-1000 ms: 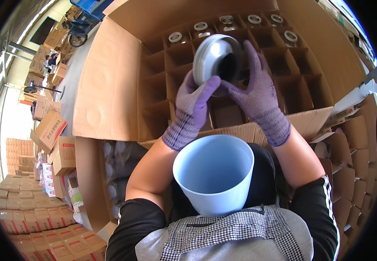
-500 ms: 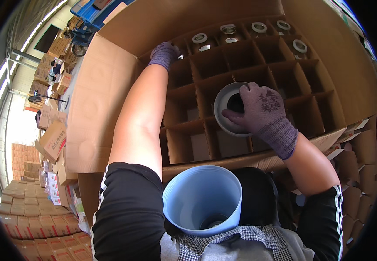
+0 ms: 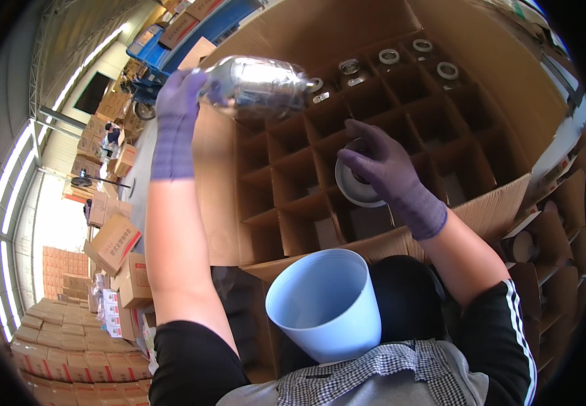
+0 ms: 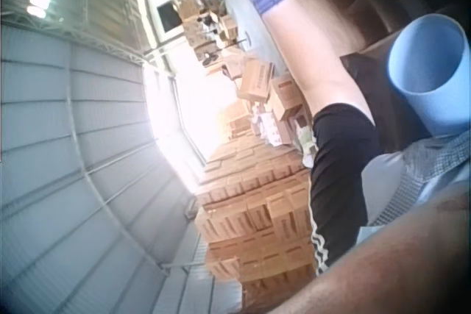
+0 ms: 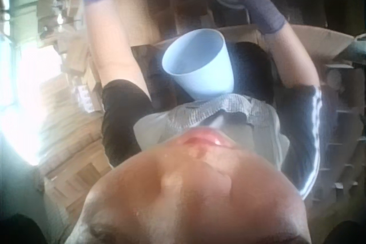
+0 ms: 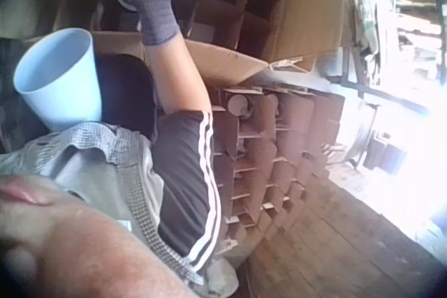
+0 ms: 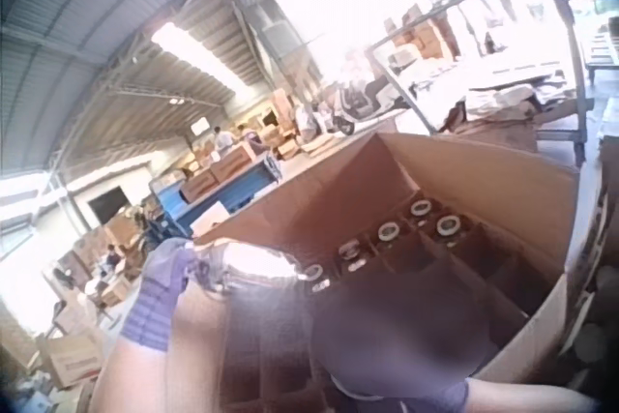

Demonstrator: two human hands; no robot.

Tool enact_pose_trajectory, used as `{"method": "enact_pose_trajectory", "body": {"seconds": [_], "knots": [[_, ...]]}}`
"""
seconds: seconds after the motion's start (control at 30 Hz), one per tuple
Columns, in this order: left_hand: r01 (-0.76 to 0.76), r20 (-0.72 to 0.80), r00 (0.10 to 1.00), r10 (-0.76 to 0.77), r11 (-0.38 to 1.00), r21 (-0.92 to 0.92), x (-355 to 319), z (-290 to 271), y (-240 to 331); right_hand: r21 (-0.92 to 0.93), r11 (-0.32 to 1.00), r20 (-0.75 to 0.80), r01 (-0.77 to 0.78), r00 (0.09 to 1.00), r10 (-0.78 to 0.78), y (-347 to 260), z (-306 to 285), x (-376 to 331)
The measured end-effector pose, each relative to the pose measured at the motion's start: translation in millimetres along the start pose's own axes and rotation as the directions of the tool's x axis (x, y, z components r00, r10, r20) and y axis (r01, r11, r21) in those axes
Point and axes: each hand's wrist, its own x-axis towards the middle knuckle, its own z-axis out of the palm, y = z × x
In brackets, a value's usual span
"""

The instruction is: The person assembles vacuum flasks by taking a glass liner, inserting it into a plastic housing, screwing on a base cap, and placing the unit into a box.

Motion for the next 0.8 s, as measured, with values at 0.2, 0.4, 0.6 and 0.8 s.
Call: {"method": "enact_pose_trajectory", "body": {"seconds": [0.2, 0.4, 0.6, 0.8], "knots": [[0.305, 0.093, 0.948, -0.305, 0.782, -0.543, -171.3, 10.6, 33.5, 0.614, 0.76, 0.015, 0.214, 0.959, -0.283, -31.4, 13.7, -35.9], [0.549, 0.267, 0.836, -0.48, 0.706, -0.448, -227.4, 26.4, 103.0, 0.292, 0.95, 0.055, 0.113, 0.989, -0.135, -44.7, -31.8, -107.7], [0.341, 0.311, 0.929, -0.201, 0.791, -0.507, -281.5, 14.2, 114.3, 0.674, 0.738, 0.084, -0.044, 0.996, -0.017, -10.8, -76.9, -133.8], [0.394, 0.277, 0.919, -0.281, 0.645, -0.654, -376.7, 54.4, 163.3, 0.583, 0.811, 0.106, -0.051, 0.994, -0.013, 16.5, -171.0, -150.2]]}}
